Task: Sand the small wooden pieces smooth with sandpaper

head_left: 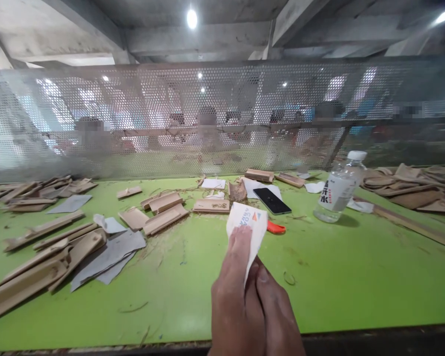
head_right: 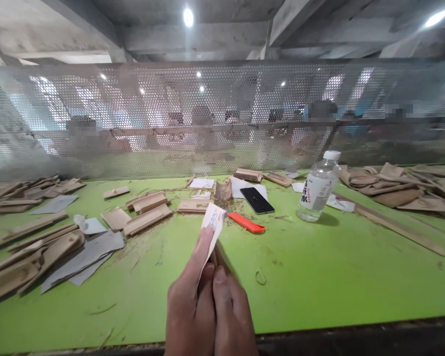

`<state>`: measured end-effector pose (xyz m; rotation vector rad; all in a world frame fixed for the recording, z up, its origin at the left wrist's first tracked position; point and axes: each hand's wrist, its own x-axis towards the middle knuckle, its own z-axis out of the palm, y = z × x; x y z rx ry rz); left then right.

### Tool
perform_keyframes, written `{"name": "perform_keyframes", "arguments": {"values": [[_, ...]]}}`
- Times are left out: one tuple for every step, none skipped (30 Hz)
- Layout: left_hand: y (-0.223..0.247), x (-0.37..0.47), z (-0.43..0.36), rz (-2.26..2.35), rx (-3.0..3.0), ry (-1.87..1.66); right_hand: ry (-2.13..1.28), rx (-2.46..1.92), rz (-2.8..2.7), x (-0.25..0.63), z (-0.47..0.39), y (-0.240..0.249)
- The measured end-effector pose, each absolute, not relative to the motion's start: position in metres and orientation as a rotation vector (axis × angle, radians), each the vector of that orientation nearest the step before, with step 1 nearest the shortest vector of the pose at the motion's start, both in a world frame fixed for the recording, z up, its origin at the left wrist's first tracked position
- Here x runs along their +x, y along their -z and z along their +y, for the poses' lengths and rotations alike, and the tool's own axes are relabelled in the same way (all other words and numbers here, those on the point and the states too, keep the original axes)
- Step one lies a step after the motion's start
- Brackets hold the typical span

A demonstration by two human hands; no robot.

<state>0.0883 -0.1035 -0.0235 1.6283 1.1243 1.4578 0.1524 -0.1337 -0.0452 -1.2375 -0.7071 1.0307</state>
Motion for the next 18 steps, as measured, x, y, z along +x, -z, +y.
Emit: {"name": "perform_keyframes", "arguments": {"values": [[0.026, 0.089, -0.103, 1.12, 1.623, -1.473, -1.039, -1.256, -0.66, 0.152, -0.133, 0.044], [0.026, 0.089, -0.103, 1.121, 1.624, -1.476, -1.047, -1.258, -0.638, 0.152, -0.132, 0.043], [0.025, 0.089, -0.101, 1.13, 1.633, -1.46, -1.051, -1.248, -0.638, 0.151, -0.13, 0.041], [0.023, 0.088, -0.099, 1.141, 1.647, -1.433, -1.051, -1.228, -0.653, 0.151, -0.129, 0.04], [0.019, 0.086, -0.096, 1.148, 1.668, -1.394, -1.048, -1.199, -0.68, 0.151, -0.128, 0.04], [0.015, 0.085, -0.095, 1.18, 1.658, -1.363, -1.038, -1.175, -0.707, 0.151, -0.127, 0.041], [0.011, 0.085, -0.094, 1.207, 1.636, -1.346, -1.022, -1.172, -0.719, 0.151, -0.128, 0.042], [0.009, 0.086, -0.095, 1.216, 1.626, -1.354, -0.997, -1.194, -0.721, 0.152, -0.13, 0.045], [0.008, 0.087, -0.097, 1.197, 1.628, -1.372, -0.966, -1.231, -0.722, 0.154, -0.132, 0.047], [0.009, 0.089, -0.101, 1.162, 1.645, -1.407, -0.926, -1.273, -0.727, 0.156, -0.134, 0.05], [0.012, 0.09, -0.105, 1.136, 1.66, -1.443, -0.884, -1.31, -0.739, 0.158, -0.136, 0.052], [0.015, 0.091, -0.109, 1.12, 1.667, -1.461, -0.844, -1.33, -0.761, 0.16, -0.137, 0.054], [0.017, 0.091, -0.112, 1.127, 1.669, -1.459, -0.826, -1.322, -0.788, 0.16, -0.138, 0.054], [0.02, 0.091, -0.114, 1.141, 1.664, -1.454, -0.841, -1.288, -0.81, 0.16, -0.138, 0.053], [0.021, 0.09, -0.115, 1.16, 1.652, -1.446, -0.884, -1.238, -0.822, 0.16, -0.137, 0.052], [0.023, 0.088, -0.116, 1.174, 1.635, -1.443, -0.942, -1.177, -0.83, 0.158, -0.135, 0.05], [0.024, 0.086, -0.115, 1.175, 1.621, -1.448, -0.998, -1.118, -0.831, 0.157, -0.133, 0.048], [0.026, 0.085, -0.115, 1.163, 1.611, -1.457, -1.044, -1.073, -0.824, 0.156, -0.131, 0.046]]}}
